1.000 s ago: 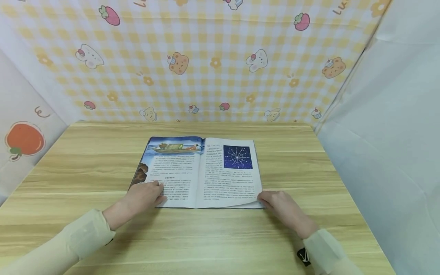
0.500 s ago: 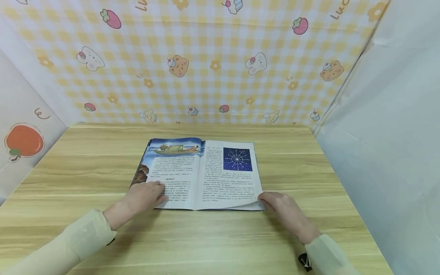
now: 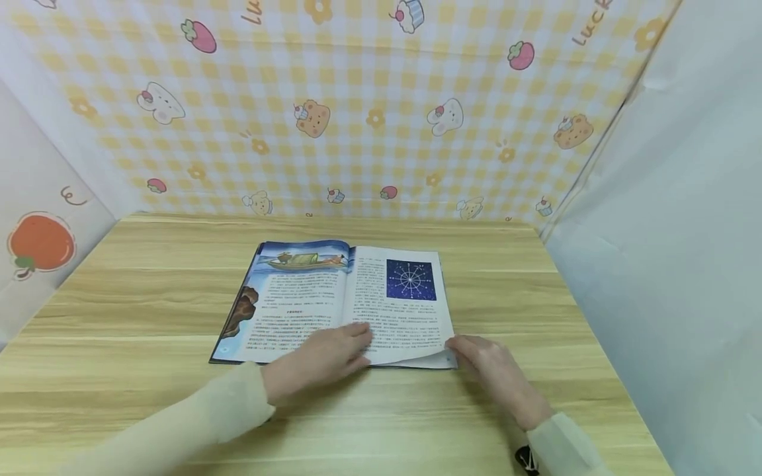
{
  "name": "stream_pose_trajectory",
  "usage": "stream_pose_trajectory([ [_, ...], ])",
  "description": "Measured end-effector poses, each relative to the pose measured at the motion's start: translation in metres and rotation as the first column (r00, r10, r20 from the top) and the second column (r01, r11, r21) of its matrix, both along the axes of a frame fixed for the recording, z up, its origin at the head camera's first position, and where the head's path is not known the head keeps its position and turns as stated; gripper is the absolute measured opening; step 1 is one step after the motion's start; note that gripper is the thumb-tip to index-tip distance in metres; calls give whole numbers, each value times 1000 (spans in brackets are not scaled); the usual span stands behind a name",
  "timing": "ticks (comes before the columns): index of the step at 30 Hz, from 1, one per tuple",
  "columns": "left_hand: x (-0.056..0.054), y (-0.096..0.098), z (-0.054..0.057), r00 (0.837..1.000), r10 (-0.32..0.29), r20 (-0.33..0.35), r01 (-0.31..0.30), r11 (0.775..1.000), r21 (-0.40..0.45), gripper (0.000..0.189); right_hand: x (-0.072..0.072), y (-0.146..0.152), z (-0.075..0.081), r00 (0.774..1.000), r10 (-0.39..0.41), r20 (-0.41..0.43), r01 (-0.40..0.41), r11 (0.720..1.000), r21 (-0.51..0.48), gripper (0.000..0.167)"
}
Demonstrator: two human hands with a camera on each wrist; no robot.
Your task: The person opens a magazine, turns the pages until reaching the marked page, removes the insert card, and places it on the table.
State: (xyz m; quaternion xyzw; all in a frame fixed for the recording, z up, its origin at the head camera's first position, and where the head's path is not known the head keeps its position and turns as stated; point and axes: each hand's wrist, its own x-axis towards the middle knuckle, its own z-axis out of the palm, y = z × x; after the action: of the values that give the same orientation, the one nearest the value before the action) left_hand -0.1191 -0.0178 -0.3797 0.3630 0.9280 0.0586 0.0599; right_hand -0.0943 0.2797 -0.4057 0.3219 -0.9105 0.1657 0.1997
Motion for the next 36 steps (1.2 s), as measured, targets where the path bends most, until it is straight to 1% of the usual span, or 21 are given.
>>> stream_pose_trajectory([
  [2, 2, 18, -2, 999, -35, 4, 35, 999, -2, 50, 0, -1, 1, 1000, -7, -6, 7, 1000, 2, 29],
  [7, 5, 54, -6, 996, -86, -9, 86, 996, -11, 51, 1, -3, 1, 1000, -24, -6, 24, 1000, 5, 27],
  [11, 4, 72, -9, 994, -108, -35, 106, 993, -43, 49, 2, -3, 0, 1000, -27, -2, 27, 1000, 2, 26],
  [14, 3, 81, -11, 993, -103, -65, 99, 993, -58, 43, 2, -4, 0, 1000, -22, -4, 22, 1000, 0, 26],
  [18, 2, 89, -15, 989, -91, -119, 87, 995, -40, 31, 1, -5, -1, 1000, -12, -21, 12, 1000, -2, 26],
  [22, -1, 93, -18, 981, -101, -167, 95, 994, -46, 28, 0, -5, -1, 999, -10, -33, 9, 1000, -4, 26],
  [27, -4, 94, -20, 980, -92, -174, 84, 995, -49, 40, 0, -5, -2, 999, -31, -35, 30, 999, -23, 27],
  [29, -5, 93, -20, 984, -83, -159, 77, 996, -39, 47, 0, -5, -1, 998, -51, -49, 49, 998, -35, 29],
  [32, -7, 91, -21, 986, -78, -146, 77, 997, -14, 57, 0, -4, 0, 995, -68, -69, 65, 997, -42, 31],
  [36, -10, 90, -22, 987, -76, -140, 83, 996, 45, 68, 0, -3, 0, 997, -40, -65, 38, 998, -43, 29],
])
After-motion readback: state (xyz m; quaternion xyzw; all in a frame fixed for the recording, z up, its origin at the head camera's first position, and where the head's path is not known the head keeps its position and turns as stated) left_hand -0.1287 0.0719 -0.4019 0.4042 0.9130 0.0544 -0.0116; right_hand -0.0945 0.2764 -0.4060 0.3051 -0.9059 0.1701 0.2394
